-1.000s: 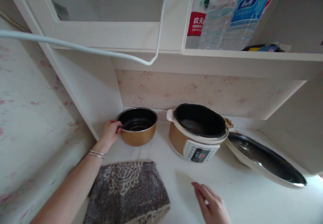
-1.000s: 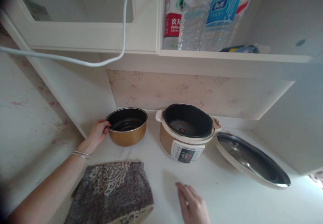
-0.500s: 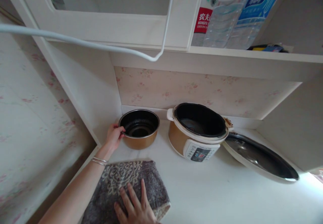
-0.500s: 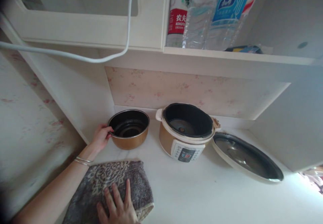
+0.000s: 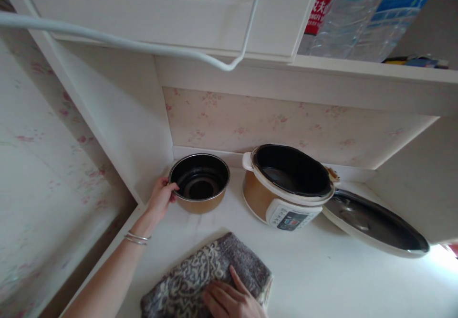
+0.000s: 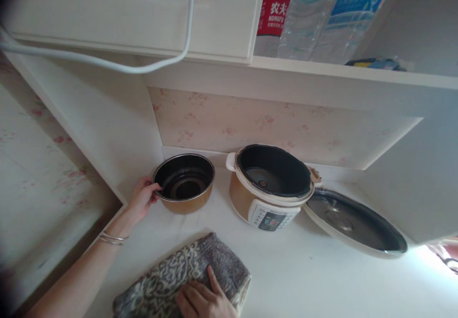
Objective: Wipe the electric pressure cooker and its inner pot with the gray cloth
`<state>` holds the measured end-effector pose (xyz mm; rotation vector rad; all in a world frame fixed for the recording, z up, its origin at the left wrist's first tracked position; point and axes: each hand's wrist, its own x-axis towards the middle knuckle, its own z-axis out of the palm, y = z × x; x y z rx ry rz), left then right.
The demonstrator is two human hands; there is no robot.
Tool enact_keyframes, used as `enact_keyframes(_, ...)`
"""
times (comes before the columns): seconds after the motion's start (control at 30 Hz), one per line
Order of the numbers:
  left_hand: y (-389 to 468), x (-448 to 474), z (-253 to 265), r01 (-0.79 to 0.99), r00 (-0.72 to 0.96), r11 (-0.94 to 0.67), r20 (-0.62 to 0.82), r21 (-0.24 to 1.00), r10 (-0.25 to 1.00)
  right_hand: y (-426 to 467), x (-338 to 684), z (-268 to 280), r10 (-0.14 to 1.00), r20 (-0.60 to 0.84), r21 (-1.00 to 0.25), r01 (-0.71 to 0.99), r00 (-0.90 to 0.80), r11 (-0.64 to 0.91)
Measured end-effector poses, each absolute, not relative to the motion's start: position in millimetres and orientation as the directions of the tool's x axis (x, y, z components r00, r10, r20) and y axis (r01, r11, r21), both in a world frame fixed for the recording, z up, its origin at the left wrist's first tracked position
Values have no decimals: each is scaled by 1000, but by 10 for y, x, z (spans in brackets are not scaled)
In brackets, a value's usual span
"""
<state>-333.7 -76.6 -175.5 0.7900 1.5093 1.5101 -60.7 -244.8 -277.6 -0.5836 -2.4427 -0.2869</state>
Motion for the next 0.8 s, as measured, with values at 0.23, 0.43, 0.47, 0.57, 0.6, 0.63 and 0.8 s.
enact_keyframes(0.23,-718,-3436,-1770,48,-404,101,-73,994,912,-2229,-222,-2446,372,430,145,470,-822,871)
enact_keyframes(0.43,-673,-3481,-1768,107,-416,125,-70,986,907,-2103,-172,-2365,501,283,-67,504,-818,861)
enact_keyframes(0.47,-669,-3488,-1766,124,-416,133,-70,983,906,-2088,-156,-2308,487,254,-79,484,-836,872)
enact_keyframes(0.57,-651,-3520,-1773,204,-413,141,-45,969,910,-2059,-69,-2179,372,202,-78,363,-906,928)
enact_keyframes(0.6,-643,-3532,-1782,229,-403,143,-40,963,914,-2056,-35,-2164,342,183,-71,335,-922,940)
enact_keyframes(0.63,-634,-3542,-1793,250,-390,147,-39,957,920,-2056,-5,-2162,326,164,-61,320,-931,946)
enact_keyframes(0.8,-603,-3563,-1864,292,-395,152,-25,944,918,-2105,-19,-2267,302,192,81,322,-934,943)
